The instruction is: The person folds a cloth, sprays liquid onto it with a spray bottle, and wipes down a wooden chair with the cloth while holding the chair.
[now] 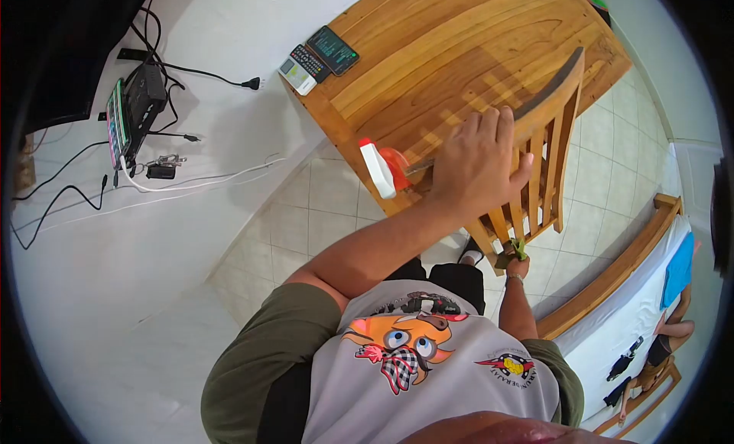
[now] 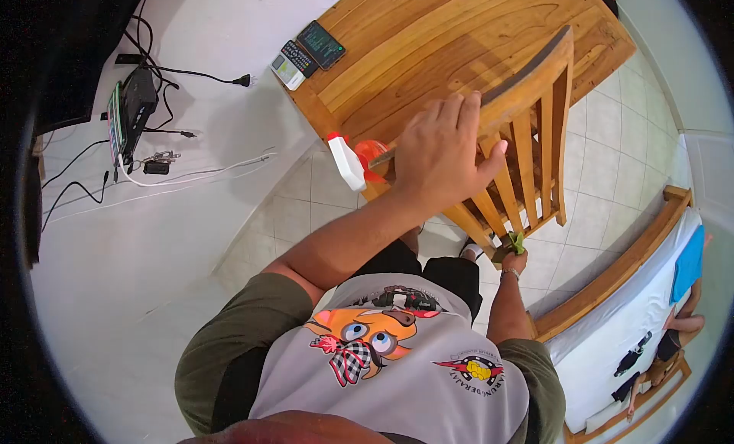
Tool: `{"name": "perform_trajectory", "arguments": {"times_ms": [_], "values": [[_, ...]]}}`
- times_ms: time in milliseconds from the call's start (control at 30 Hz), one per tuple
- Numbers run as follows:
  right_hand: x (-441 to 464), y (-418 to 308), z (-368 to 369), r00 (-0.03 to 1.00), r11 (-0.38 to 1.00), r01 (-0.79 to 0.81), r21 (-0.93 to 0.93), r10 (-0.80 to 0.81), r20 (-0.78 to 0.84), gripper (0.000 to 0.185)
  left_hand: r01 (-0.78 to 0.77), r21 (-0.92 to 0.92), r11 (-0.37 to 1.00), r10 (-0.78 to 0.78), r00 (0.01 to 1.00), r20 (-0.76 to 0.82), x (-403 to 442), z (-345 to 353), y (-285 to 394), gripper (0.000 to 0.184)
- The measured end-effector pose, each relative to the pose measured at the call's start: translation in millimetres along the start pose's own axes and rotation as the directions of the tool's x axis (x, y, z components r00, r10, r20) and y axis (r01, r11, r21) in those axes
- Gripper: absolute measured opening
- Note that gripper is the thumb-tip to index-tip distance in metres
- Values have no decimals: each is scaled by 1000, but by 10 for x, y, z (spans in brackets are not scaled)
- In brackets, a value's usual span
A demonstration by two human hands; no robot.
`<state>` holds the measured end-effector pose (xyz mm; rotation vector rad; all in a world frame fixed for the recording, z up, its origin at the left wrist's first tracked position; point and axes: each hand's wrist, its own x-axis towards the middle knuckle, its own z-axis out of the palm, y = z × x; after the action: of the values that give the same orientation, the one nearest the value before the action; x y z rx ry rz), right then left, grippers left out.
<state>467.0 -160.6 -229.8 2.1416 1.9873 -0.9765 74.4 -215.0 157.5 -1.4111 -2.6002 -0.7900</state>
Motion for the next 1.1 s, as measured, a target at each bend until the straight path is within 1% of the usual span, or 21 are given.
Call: {"name": "perform_trajectory", "arguments": {"times_ms": [100, 167, 200, 233, 300, 367, 467, 533, 567, 600, 633, 667, 700, 733, 767, 800, 833, 900, 1033, 1067, 1100], "values": [[64, 8, 77, 997, 997, -71, -43, 72, 29, 35, 14, -18, 1000, -13, 999, 36, -1, -16, -6, 59], [250, 223, 303, 986, 994, 33, -107, -14, 169, 34, 4, -13, 1000, -3, 1000, 24, 9, -6, -17, 60], [830, 1204, 934, 885, 854, 426, -300, -323, 336, 34, -8, -12, 1000, 8, 1000, 12, 8, 3, -20, 60], [899, 922, 872, 884, 853, 426, -300, -322, 340, 34, -6, -11, 1000, 6, 1000, 14, 8, 10, -24, 60], [521, 383, 685, 907, 862, 318, -395, -155, 391, 32, -17, -6, 1000, 17, 1000, 21, 9, 20, -32, 61], [825, 784, 971, 928, 909, 254, -330, -133, 348, 31, -16, 1, 1000, 16, 999, 28, 8, 21, -31, 62], [990, 919, 1008, 903, 895, 254, -366, -84, 422, 33, -15, 8, 1000, 14, 999, 36, 14, 7, -25, 61], [1000, 825, 915, 897, 996, 82, -27, -62, 439, 49, -13, 10, 1000, 13, 999, 41, 17, 10, -27, 61], [1035, 795, 909, 896, 997, 77, -29, -56, 440, 49, -18, 18, 1000, 18, 1000, 11, 20, 23, -30, 60], [1098, 797, 919, 862, 903, 358, -240, -221, 456, 50, -24, 23, 999, 24, 1000, -13, 16, 39, -29, 60], [1137, 827, 917, 789, 697, 579, -423, -349, 506, 51, -32, 7, 999, 32, 999, 5, 15, 45, -24, 60], [818, 349, 550, 890, 894, 361, -267, -244, 386, 52, -6, 53, 999, 4, 1000, 30, 17, 43, -16, 59], [848, 186, 459, 821, 794, 413, -445, -114, 559, 53, 9, 92, 996, -15, 998, 64, 6, 57, 6, 59], [863, 205, 463, 821, 679, 469, -565, -99, 562, 57, -7, 109, 994, 3, 999, 41, 3, 82, 21, 57], [748, -136, 253, 705, 492, 616, -615, 4, 710, 62, -27, 125, 992, 25, 1000, 17, 7, 120, 10, 55], [674, -178, 155, 790, 646, 408, -645, 104, 604, 67, -78, 128, 989, 86, 995, -55, 9, 184, -24, 55], [974, 352, 592, 797, 651, 352, -672, 168, 580, 72, -122, 134, 983, 139, 982, -130, -1, 234, -54, 55], [564, -239, 121, 838, 641, 228, -733, 254, 483, 67, -26, 164, 986, 31, 999, -26, 13, 183, 20, 56], [585, 311, 105, 896, 518, 247, -819, 200, 397, 40, -119, 248, 961, 143, 986, -82, -2, 235, -30, 57], [522, 435, -15, 904, 557, 265, -787, 140, 404, 35, -76, 304, 950, 106, 991, -84, -6, 225, -5, 57], [613, 766, 34, 899, 474, 281, -834, 172, 401, 35, -33, 358, 933, 70, 993, -91, -5, 224, 25, 57]]}}
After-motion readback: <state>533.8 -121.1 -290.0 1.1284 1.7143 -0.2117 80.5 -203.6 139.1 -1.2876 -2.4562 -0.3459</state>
